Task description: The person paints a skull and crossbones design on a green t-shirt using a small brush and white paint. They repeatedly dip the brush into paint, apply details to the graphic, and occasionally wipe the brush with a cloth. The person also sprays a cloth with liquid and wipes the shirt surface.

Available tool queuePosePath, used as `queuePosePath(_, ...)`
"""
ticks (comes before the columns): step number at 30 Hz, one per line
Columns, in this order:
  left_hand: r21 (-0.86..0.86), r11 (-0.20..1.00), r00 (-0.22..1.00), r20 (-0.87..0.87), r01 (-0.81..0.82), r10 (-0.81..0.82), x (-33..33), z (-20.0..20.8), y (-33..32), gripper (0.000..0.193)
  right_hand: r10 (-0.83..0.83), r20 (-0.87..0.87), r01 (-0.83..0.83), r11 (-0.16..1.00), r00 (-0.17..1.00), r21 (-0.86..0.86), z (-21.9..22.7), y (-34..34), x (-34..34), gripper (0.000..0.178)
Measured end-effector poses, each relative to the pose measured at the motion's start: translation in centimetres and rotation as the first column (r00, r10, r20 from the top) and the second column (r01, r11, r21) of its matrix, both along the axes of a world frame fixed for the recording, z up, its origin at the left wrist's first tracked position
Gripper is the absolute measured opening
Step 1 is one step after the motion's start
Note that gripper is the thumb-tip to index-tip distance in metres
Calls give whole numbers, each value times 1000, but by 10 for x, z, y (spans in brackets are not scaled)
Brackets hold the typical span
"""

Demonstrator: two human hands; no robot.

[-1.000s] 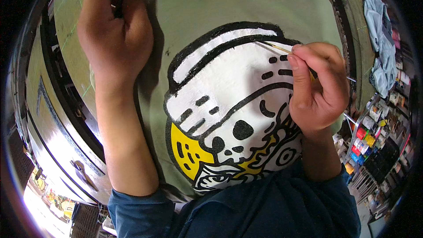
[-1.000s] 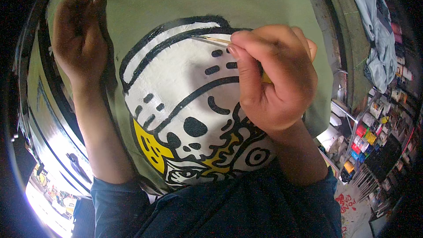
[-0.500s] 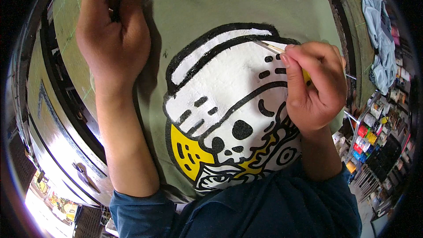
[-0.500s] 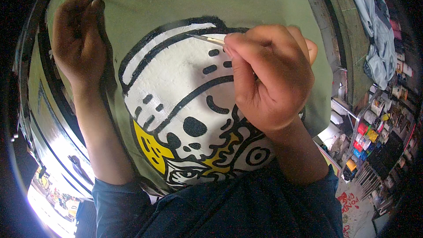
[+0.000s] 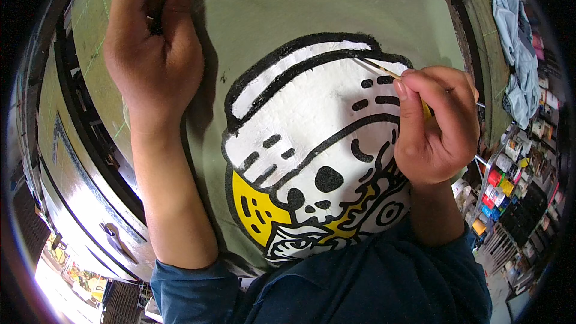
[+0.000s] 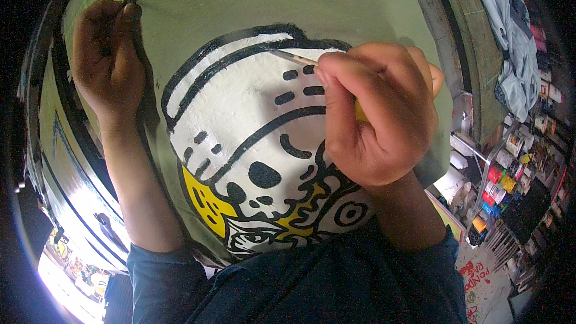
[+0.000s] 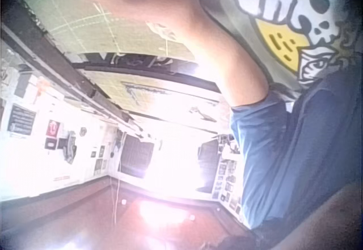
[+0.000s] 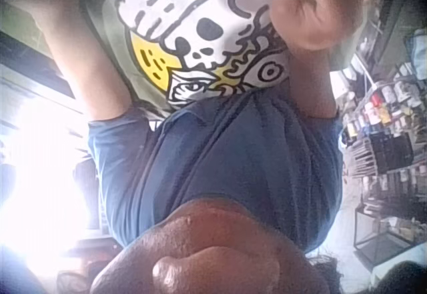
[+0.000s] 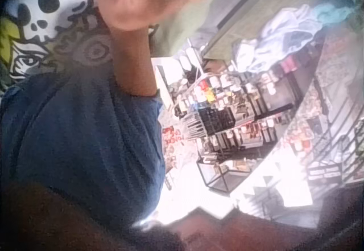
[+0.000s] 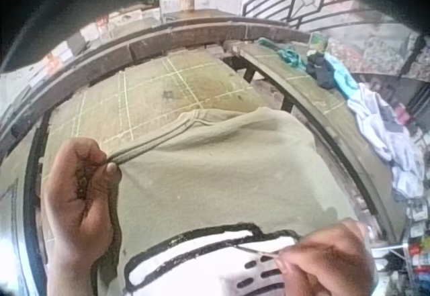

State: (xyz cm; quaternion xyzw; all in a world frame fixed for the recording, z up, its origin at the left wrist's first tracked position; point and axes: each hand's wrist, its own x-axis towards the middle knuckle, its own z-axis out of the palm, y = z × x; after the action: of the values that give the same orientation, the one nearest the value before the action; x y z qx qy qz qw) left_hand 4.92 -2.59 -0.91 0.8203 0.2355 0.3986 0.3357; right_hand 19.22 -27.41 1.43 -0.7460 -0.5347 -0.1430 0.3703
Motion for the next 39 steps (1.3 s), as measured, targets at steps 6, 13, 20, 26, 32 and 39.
queuePosePath(6,82,997,999,-38,-13,16,0,1,1,13,12,6,-12,998,1000,-61,3,4,-3,18)
queuePosePath(13,84,996,999,-48,-7,11,-1,2,3,13,-9,-20,8,999,1000,-50,1,6,-4,15)
queuePosePath(20,88,996,1000,-22,20,-18,-1,1,3,13,-3,-15,3,999,1000,-32,0,3,-2,16)
queuePosePath(26,76,997,999,-28,20,-18,-1,1,3,14,0,-32,0,1000,999,7,-1,2,-1,16)
queuePosePath(32,37,999,1000,-6,20,-20,-1,-1,3,14,-9,-47,7,999,999,-44,2,3,-3,16)
queuePosePath(39,31,999,1000,-9,11,-10,0,-1,-2,13,-4,-37,3,999,999,-50,2,3,-3,15)
